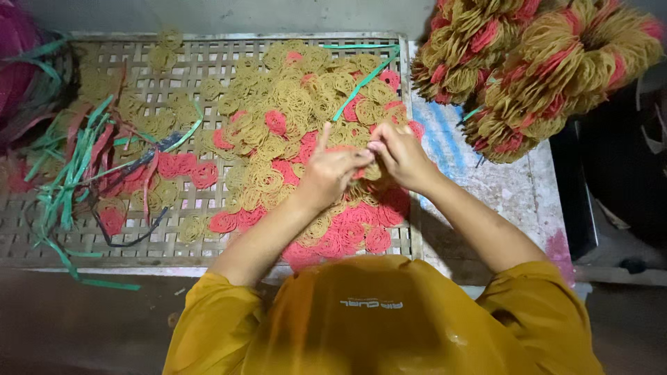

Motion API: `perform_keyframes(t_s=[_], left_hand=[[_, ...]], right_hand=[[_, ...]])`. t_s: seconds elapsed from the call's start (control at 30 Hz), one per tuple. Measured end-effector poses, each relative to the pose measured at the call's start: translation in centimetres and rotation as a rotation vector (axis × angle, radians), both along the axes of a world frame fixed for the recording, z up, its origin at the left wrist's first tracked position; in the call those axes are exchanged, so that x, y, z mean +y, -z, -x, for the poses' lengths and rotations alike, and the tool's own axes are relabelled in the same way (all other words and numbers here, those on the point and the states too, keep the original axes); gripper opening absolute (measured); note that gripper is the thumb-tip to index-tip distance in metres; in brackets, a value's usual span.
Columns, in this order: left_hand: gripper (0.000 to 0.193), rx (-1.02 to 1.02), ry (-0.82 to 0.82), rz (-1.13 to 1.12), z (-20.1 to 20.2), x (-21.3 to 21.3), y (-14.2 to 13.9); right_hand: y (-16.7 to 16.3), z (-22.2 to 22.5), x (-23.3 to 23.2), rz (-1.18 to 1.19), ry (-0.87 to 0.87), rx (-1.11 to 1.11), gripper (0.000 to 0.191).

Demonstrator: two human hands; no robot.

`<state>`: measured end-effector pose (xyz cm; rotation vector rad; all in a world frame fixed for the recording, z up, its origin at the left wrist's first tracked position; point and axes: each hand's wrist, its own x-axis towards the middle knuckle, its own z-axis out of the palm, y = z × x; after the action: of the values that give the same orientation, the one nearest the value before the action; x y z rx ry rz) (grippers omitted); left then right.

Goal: The person repeatedly picks up small coiled pink and yellow items from a tray, threads them onto a green plastic strip, and ties the strip to secure the bundle. The finished bundles are placed on a nearby surface. The process is repeated multiple times throughout the clip.

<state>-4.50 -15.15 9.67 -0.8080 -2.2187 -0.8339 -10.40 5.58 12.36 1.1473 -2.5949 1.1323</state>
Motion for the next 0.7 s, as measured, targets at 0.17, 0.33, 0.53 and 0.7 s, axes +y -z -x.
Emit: perform_keyframes(t_s=[0.17,0.33,0.53,0.7], left_hand=[[0.024,0.040,-0.003,0.371,0.3,0.0,-1.9],[0.014,-0.840,0.162,-0.130,5.2,-1.6,-3.4],[0.017,-1.185,0.414,-0.633,8.6,-1.6,2.1],[0.018,-1.233,0.339,-0.702,8.7,-1.5,2.8]], right_hand=[[-1.4,0.7,-0.1,-0.131,-0.154,-0.016,0.021],[-2.6,1.2,0.5,-0.132,-0.217,0.379,0.052],[0.6,0.5,0.4,0.165,-0.093,0.600,0.033],[3.4,0.4,0.7,0.252,0.010,0.477,0.018]])
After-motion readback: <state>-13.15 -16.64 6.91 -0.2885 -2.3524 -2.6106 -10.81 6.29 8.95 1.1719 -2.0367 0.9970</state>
